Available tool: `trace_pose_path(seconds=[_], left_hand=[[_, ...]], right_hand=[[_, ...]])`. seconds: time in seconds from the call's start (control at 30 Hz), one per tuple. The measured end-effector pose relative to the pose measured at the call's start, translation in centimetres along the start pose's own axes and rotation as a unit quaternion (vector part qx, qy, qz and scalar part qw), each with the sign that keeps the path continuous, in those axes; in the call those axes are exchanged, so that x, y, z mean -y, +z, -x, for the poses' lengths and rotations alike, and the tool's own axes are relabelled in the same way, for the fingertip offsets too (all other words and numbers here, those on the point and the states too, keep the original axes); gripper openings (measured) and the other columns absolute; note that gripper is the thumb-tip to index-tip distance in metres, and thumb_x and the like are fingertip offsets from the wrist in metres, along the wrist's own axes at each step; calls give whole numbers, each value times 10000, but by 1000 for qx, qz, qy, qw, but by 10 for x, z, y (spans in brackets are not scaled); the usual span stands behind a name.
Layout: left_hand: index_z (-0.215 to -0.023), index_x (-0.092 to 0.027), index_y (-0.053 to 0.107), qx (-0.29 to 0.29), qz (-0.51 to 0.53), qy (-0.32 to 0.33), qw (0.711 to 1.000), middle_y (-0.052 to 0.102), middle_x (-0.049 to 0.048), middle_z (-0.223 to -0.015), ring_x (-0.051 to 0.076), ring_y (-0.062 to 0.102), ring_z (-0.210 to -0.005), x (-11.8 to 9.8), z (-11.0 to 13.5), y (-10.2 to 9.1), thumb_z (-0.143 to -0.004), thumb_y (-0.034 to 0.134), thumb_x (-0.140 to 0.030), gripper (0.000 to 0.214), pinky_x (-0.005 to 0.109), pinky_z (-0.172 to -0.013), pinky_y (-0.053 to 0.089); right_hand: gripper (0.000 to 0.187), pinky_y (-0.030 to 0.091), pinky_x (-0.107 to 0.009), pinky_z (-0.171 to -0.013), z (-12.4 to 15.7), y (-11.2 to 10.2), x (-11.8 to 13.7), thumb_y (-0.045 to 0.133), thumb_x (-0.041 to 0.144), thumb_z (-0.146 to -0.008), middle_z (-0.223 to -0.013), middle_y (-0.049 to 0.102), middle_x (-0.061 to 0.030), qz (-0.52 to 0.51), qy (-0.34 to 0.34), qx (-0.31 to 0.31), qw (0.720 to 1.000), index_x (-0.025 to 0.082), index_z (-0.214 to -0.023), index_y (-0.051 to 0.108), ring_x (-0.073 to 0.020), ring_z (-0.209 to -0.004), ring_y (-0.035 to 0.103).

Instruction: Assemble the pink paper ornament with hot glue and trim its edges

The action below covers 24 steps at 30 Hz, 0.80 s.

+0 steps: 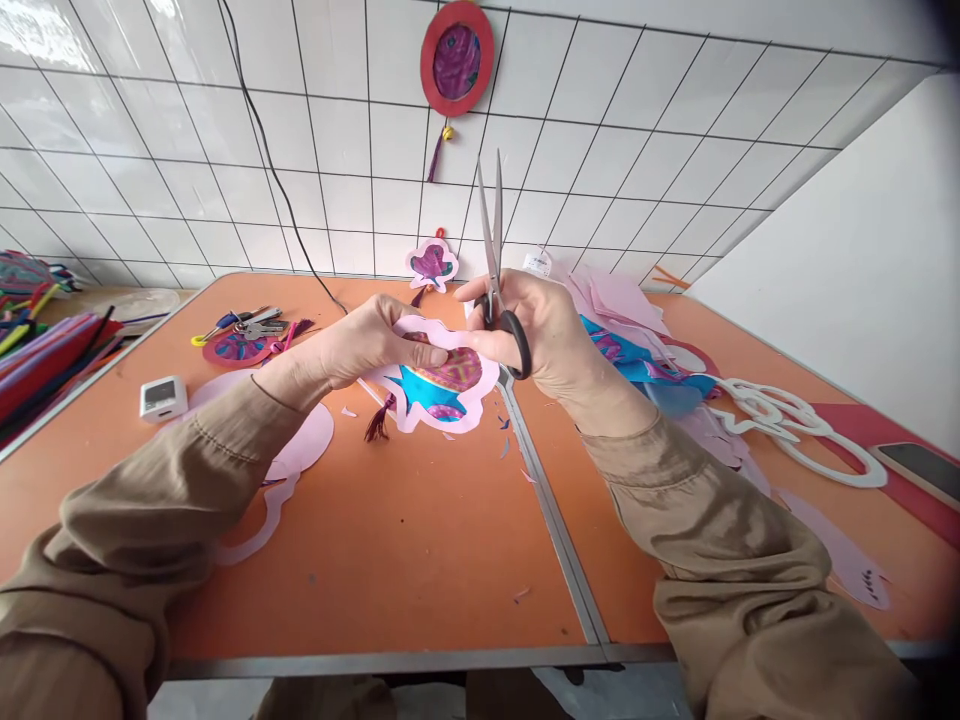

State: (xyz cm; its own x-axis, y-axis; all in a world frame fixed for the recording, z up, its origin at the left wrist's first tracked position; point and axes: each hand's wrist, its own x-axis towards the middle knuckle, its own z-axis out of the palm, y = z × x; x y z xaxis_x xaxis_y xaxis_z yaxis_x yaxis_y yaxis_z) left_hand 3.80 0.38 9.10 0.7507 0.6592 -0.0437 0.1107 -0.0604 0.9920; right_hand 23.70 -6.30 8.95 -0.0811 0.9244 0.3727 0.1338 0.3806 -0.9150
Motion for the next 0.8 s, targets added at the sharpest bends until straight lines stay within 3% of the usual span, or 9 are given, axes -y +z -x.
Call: trace_pose_path(seconds=[0.1, 0.23, 0.33, 0.5, 0.57, 0.67, 0.8], left_hand=[[-622, -118, 702, 8, 5, -5, 1000, 670, 26, -642, 136, 651, -517, -2, 1, 1, -614, 942, -277, 288, 224, -459, 522], [-623, -113, 727, 14, -27, -6, 1000, 631, 17, -647, 88, 577, -501, -9, 4, -2, -608, 940, -266, 262, 185, -420, 445], [-671, -124, 763, 31, -58, -17, 998, 620, 7, -638, 59, 511, -459, -13, 7, -7, -627, 930, -276, 231, 173, -385, 385], [-668, -142, 771, 31, -62, 0, 998, 675, 22, -643, 93, 572, -506, -17, 10, -16, -632, 925, -283, 212, 190, -429, 447], [-705, -139, 788, 29, -59, -9, 998, 692, 34, -627, 116, 598, -507, -19, 12, -17, -634, 926, -316, 236, 221, -459, 492], [-715, -136, 791, 21, -70, -18, 997, 667, 38, -561, 131, 586, -465, -22, 15, -16, -619, 940, -376, 298, 252, -457, 500], [-600, -145, 745, 16, -75, 8, 997, 624, 29, -567, 115, 546, -454, -23, 15, -14, -596, 942, -338, 276, 249, -432, 436]], right_hand=[[409, 450, -242, -515, -1, -3, -1, 914, 332, -640, -713, 589, 43, 5, 1, 21, 1000, 222, -937, 655, -107, -614, 538], [419, 514, -296, -673, 0, -22, 6, 863, 495, -735, -768, 571, 13, 46, -25, 134, 990, 214, -989, 684, -133, -715, 547], [534, 543, -373, -796, 3, -41, 11, 782, 674, -772, -861, 601, -28, 69, -26, 188, 979, 237, -1071, 711, -182, -815, 584], [653, 543, -384, -755, 1, -57, 6, 704, 748, -804, -872, 629, -55, 107, -21, 274, 956, 220, -1187, 720, -207, -837, 624], [650, 548, -388, -771, -1, -56, 2, 671, 759, -825, -845, 641, -57, 114, -40, 299, 947, 198, -1147, 730, -209, -827, 640], [572, 547, -379, -759, 0, -49, -3, 666, 738, -839, -799, 626, -48, 102, -64, 278, 953, 199, -1019, 736, -202, -795, 629], [411, 520, -344, -681, 9, -27, -3, 712, 608, -863, -833, 644, -36, 25, -30, 140, 989, 223, -1006, 698, -188, -781, 620]])
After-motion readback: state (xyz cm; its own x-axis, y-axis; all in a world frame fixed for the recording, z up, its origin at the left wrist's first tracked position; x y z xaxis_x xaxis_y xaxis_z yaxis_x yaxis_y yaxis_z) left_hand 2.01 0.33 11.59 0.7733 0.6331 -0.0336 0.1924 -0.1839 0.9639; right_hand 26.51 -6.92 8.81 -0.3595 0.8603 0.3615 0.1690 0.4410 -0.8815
